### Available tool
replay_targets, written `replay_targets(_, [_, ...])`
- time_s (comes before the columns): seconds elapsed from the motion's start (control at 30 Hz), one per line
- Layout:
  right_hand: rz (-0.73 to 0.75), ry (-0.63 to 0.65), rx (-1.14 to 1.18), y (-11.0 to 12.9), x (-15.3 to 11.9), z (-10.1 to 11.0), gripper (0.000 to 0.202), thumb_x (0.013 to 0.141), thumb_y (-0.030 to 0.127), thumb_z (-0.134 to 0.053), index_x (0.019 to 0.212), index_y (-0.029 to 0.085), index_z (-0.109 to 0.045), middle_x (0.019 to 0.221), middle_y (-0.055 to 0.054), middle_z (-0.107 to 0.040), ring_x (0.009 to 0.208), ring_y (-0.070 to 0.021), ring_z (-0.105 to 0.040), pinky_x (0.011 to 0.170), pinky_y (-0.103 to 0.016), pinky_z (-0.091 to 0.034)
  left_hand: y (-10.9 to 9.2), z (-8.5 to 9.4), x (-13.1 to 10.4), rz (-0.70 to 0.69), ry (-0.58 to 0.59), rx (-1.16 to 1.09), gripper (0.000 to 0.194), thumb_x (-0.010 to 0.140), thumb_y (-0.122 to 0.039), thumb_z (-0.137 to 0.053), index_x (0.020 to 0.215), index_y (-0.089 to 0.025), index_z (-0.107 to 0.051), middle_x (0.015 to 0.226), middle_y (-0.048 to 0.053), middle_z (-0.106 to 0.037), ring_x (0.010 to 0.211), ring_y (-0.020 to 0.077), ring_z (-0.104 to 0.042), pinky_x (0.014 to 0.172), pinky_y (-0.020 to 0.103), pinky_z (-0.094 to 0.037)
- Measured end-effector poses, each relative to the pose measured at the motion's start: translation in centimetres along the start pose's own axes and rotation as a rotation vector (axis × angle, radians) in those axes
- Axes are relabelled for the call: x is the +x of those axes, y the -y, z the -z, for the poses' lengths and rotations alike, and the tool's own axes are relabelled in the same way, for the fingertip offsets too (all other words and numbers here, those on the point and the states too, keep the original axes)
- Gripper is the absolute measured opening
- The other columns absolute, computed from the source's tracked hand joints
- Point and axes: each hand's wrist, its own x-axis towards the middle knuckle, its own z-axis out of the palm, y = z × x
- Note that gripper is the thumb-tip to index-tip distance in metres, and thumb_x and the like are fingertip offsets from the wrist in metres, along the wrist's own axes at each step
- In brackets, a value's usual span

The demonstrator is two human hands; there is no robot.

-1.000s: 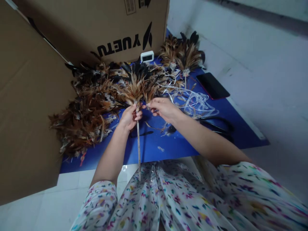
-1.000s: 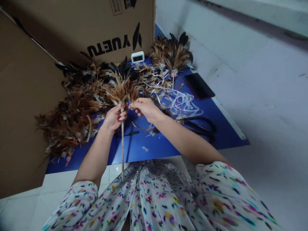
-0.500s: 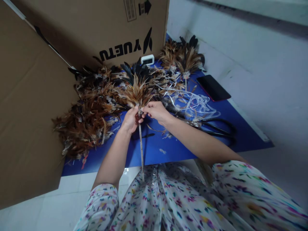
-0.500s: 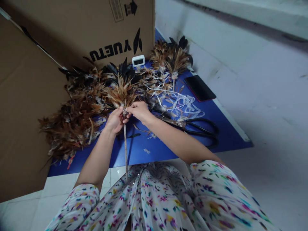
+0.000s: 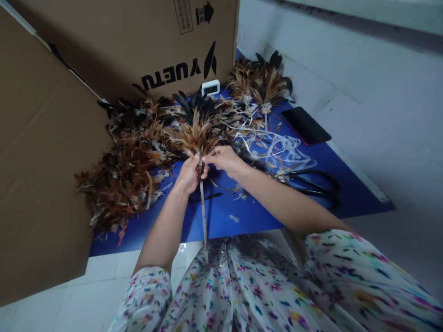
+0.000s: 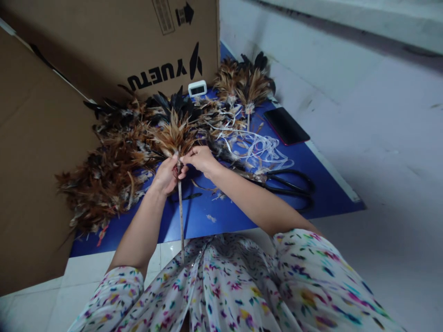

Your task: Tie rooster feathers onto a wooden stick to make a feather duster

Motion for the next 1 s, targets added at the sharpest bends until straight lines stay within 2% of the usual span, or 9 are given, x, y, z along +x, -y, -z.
replay_targets(0.13, [-0.018,0.090,0.025,-0.4,0.5,0.4,0.021,0.070,0.017,-0.074,0.062,0.015,-0.055,0.058,0.000,-0.063,0.044,-0.0031,-0.042,0.041,-0.019,-0.024,0.1,0.0,-0.1,0.018,0.033,0.005,0.025,0.091,-0.032,-0.060,0.076,-0.014,-0.050,0.063,-0.002,-0.048,0.043,0.0040,-0.044,0.036,0.013,-0.022])
replay_targets(0.23, [-0.015,0.095,0.032,-0.6,0.8,0.6,0.021,0.069,0.019,-0.075,0.064,0.016,-0.055,0.057,0.002,-0.061,0.044,-0.0031,-0.038,0.041,-0.019,-0.023,0.0,0.0,-0.3,0.016,0.038,0.006,0.026,0.090,-0.031,-0.060,0.076,-0.015,-0.048,0.063,-0.004,-0.044,0.042,0.0021,-0.039,0.036,0.012,-0.018])
replay_targets(0.33, [0.016,0.083,0.013,-0.6,0.7,0.8,0.019,0.069,0.020,-0.076,0.071,0.016,-0.058,0.057,0.005,-0.057,0.045,-0.0034,-0.036,0.040,-0.019,-0.023,-0.1,0.0,-0.3,0.011,0.034,0.009,0.025,0.092,-0.030,-0.057,0.076,-0.015,-0.047,0.063,-0.005,-0.044,0.042,0.0016,-0.039,0.036,0.012,-0.018])
replay_targets(0.43, [0.029,0.120,0.001,-0.5,0.5,1.0,0.021,0.069,0.025,-0.078,0.079,0.017,-0.061,0.063,0.004,-0.059,0.047,-0.0042,-0.038,0.040,-0.019,-0.023,-0.2,0.0,-0.4,0.014,0.035,0.001,0.025,0.091,-0.030,-0.059,0.075,-0.015,-0.046,0.063,-0.005,-0.044,0.042,0.0015,-0.038,0.036,0.012,-0.019])
replay_targets(0.6, [0.078,0.271,0.013,-0.7,0.5,1.0,0.026,0.069,0.037,-0.079,0.077,0.016,-0.067,0.066,-0.001,-0.064,0.060,-0.0096,-0.056,0.045,-0.019,-0.034,-0.2,-0.1,-0.7,0.047,0.122,-0.012,0.026,0.086,-0.024,-0.063,0.070,-0.015,-0.045,0.062,-0.005,-0.041,0.043,0.0015,-0.037,0.037,0.012,-0.017])
replay_targets(0.77, [-0.017,0.385,0.267,-0.8,1.3,0.8,0.033,0.058,0.036,-0.087,0.074,0.016,-0.067,0.067,0.001,-0.065,0.058,-0.0091,-0.054,0.056,-0.024,-0.050,-0.4,-0.2,-1.0,0.091,0.224,-0.050,0.018,0.088,-0.021,-0.058,0.076,-0.015,-0.047,0.063,-0.003,-0.043,0.043,0.0023,-0.038,0.036,0.011,-0.018])
replay_targets(0.9, [-0.069,0.392,0.361,-0.4,2.0,1.0,0.028,0.056,0.030,-0.086,0.069,0.015,-0.067,0.064,0.002,-0.066,0.061,-0.0101,-0.058,0.060,-0.024,-0.051,-0.3,-0.1,-1.1,0.116,0.297,-0.079,0.017,0.089,-0.026,-0.060,0.082,-0.015,-0.049,0.064,-0.004,-0.044,0.043,0.0026,-0.038,0.035,0.011,-0.018])
replay_targets(1.0, [-0.134,0.476,0.392,0.1,2.4,1.1,0.020,0.061,0.028,-0.081,0.068,0.015,-0.067,0.065,0.000,-0.068,0.063,-0.0115,-0.061,0.064,-0.024,-0.051,-0.3,-0.2,-1.3,0.133,0.346,-0.096,0.018,0.090,-0.027,-0.060,0.082,-0.016,-0.048,0.065,-0.003,-0.043,0.044,0.0027,-0.037,0.035,0.010,-0.020])
